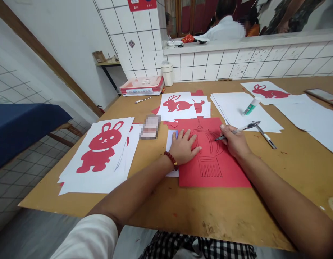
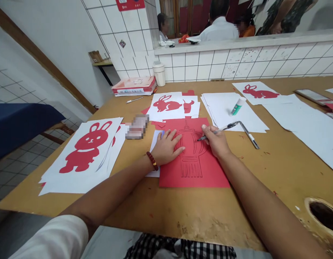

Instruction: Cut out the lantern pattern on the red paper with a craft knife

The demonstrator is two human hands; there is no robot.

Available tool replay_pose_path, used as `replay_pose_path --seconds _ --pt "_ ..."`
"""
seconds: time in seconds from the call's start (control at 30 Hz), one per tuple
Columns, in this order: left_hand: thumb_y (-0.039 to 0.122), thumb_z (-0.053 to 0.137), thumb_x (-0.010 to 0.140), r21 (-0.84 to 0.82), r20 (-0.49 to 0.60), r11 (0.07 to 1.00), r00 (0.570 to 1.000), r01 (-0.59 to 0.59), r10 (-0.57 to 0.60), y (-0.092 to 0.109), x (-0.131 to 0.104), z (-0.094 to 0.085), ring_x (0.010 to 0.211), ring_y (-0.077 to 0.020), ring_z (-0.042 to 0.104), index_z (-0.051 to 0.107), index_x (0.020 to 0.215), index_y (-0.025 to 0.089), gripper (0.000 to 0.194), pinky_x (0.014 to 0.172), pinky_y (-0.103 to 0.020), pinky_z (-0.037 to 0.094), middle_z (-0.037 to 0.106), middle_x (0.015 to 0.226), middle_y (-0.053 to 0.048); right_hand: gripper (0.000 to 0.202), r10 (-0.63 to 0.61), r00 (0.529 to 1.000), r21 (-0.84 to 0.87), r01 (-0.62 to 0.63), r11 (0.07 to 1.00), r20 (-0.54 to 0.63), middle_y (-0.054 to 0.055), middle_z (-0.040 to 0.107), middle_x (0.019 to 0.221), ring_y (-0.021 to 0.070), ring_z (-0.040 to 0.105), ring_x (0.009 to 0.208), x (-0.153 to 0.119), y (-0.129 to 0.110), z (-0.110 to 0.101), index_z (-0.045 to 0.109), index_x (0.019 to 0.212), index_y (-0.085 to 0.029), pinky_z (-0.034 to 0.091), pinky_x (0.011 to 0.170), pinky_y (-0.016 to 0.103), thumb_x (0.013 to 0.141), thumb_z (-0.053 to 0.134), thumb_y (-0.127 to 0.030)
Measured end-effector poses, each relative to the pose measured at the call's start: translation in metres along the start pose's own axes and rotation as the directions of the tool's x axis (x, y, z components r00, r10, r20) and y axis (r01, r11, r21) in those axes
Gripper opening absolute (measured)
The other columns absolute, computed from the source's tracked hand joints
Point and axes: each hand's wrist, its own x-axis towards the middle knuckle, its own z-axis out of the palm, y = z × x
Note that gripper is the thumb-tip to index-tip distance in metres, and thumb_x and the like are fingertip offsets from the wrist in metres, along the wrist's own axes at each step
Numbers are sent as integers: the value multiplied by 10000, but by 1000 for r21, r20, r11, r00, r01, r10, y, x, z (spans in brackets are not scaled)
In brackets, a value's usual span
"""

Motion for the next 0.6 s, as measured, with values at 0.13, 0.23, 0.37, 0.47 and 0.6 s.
replay_pose_path --seconds 0.13,0.23,0.37,0.47,0.6 --pt "577 411 1010 -3 8 1000 1000 -5 5 -1 0 1 1482 -417 295 460 1506 179 638 1183 -665 222 359 1608 -168 465 7 1000 2 -7 1000 24 -38 441 448 98 356 439 1 0 0 556 567 -220 264 439 259 741 795 -579" --pt "575 412 1010 -6 12 1000 1000 -2 2 0 0 1 1484 -414 292 461 1504 178 636 1184 -665 221 360 1606 -168 390 14 997 19 -16 1000 75 -20 555 538 100 395 471 0 0 -1 623 643 -221 295 457 257 719 820 -549" --pt "537 394 1024 -8 16 1000 1000 3 -3 0 0 0 1486 -405 294 452 1509 187 600 1184 -666 223 361 1607 -165 427 17 996 26 -19 999 89 8 597 553 105 407 463 -1 -1 -2 677 686 -214 298 454 268 773 733 -628" --pt "447 363 1044 3 15 1000 1000 -1 1 1 -1 0 1483 -397 304 456 1507 184 540 1185 -659 229 362 1608 -158 523 18 1000 -72 -17 997 15 -4 469 427 117 373 422 -1 -3 -1 623 581 -216 276 440 290 809 659 -685" --pt "388 351 1046 16 6 1000 1000 0 0 2 -1 -1 1477 -389 318 455 1504 189 510 1180 -659 241 370 1605 -150 516 -25 995 -135 12 991 -92 -26 428 441 111 341 437 -1 -6 2 523 530 -228 279 463 295 743 759 -635"
